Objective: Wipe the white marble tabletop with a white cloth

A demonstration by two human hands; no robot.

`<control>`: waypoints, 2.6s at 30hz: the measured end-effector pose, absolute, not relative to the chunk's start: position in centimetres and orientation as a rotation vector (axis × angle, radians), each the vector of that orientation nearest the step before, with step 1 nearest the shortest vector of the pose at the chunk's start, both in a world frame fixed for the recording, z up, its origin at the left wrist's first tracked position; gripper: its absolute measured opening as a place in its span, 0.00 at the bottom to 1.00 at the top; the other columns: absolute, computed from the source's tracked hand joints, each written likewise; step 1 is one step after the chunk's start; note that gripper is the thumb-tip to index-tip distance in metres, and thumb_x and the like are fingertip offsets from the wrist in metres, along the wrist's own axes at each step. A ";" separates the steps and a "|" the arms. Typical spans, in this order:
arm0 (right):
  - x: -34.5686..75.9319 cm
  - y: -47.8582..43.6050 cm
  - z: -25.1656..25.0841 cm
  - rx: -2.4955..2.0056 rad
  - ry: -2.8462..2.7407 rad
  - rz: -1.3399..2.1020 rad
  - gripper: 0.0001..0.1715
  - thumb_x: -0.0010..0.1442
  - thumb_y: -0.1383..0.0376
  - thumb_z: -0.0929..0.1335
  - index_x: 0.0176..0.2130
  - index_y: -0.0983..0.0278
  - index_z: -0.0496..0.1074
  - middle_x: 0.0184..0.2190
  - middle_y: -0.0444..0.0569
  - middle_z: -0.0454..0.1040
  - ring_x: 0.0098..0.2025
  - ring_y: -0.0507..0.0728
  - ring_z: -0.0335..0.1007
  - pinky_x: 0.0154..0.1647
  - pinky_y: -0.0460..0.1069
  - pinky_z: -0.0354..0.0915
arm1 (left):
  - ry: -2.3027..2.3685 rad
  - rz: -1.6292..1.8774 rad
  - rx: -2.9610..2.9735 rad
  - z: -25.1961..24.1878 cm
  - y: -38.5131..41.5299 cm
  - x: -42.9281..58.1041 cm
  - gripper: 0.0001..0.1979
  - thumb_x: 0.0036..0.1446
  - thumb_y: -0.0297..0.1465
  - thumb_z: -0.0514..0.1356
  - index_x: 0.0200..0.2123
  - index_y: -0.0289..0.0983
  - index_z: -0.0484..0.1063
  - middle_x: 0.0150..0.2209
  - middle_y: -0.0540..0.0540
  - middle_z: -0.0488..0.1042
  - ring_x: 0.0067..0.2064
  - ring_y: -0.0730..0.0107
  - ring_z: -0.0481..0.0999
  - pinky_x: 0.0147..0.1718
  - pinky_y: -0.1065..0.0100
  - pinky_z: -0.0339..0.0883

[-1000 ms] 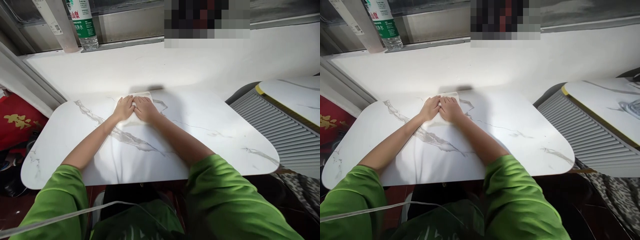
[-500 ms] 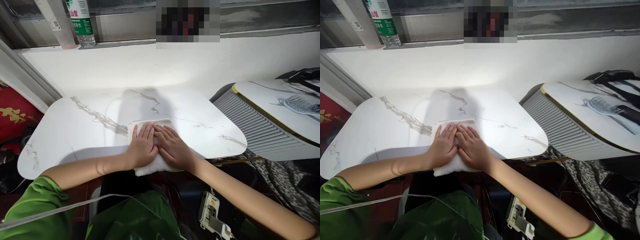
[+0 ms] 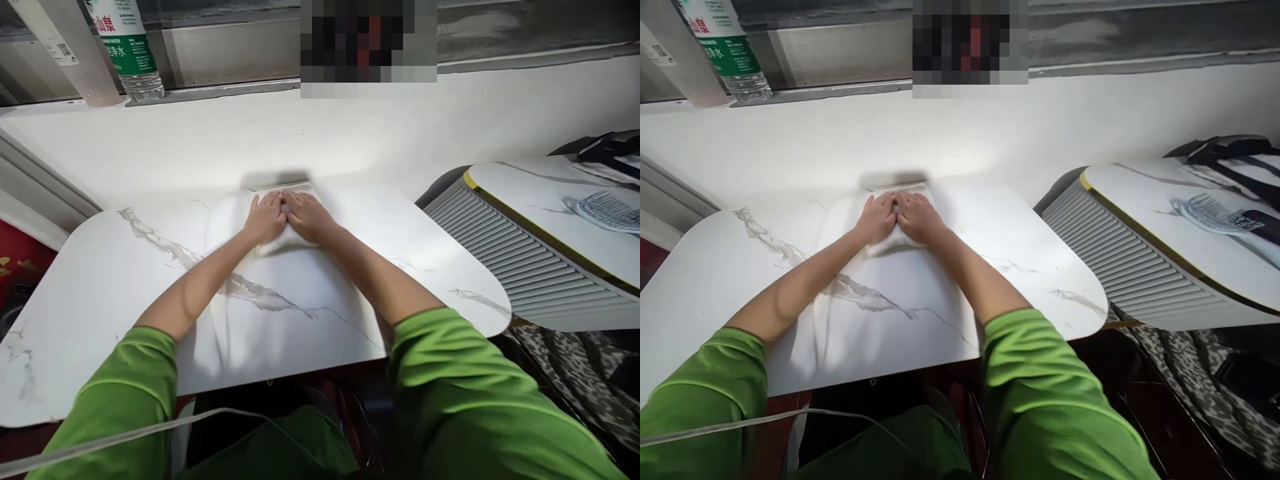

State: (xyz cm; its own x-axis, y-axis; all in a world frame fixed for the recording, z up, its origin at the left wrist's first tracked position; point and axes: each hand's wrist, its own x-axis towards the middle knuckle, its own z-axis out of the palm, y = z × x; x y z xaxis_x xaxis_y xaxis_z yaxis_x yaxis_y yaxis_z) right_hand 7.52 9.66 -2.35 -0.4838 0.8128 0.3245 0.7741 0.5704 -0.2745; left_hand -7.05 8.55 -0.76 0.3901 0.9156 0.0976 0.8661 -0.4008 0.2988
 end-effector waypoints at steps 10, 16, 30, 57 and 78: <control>7.6 12.5 -2.2 -1.313 -2.390 0.122 0.26 0.61 0.69 0.56 0.55 0.70 0.67 0.59 0.61 0.71 0.63 0.64 0.62 0.66 0.60 0.54 | 1.661 0.360 2.453 -0.5 11.1 -6.9 0.27 0.67 0.28 0.43 0.67 0.30 0.58 0.71 0.38 0.54 0.73 0.60 0.50 0.71 0.51 0.38; 10.1 7.5 -2.6 -1.258 -2.431 0.094 0.29 0.63 0.67 0.56 0.60 0.73 0.64 0.63 0.63 0.67 0.65 0.66 0.61 0.67 0.63 0.54 | 1.695 0.261 2.468 -0.4 5.9 -4.9 0.29 0.68 0.29 0.42 0.70 0.28 0.51 0.73 0.37 0.48 0.74 0.60 0.46 0.71 0.50 0.36; 24.1 -10.7 -2.7 -1.249 -2.339 0.071 0.28 0.64 0.67 0.58 0.62 0.58 0.63 0.62 0.54 0.69 0.65 0.66 0.64 0.64 0.68 0.63 | 1.332 0.299 2.700 -0.7 -10.1 6.5 0.32 0.68 0.36 0.48 0.68 0.19 0.54 0.71 0.27 0.51 0.73 0.44 0.49 0.69 0.40 0.43; 27.9 16.9 -3.2 -1.427 -2.294 0.067 0.24 0.56 0.66 0.59 0.51 0.61 0.69 0.55 0.56 0.75 0.57 0.69 0.69 0.59 0.66 0.63 | 1.538 0.178 2.515 -0.7 15.4 12.4 0.32 0.68 0.32 0.39 0.72 0.26 0.47 0.73 0.39 0.48 0.74 0.61 0.43 0.72 0.52 0.33; 22.0 -7.9 -2.8 -1.197 -2.364 -0.017 0.28 0.61 0.69 0.59 0.60 0.63 0.64 0.63 0.59 0.68 0.65 0.67 0.63 0.65 0.69 0.60 | 1.386 0.172 2.644 0.0 -7.8 5.2 0.32 0.69 0.36 0.44 0.69 0.21 0.51 0.71 0.29 0.50 0.73 0.46 0.47 0.70 0.42 0.41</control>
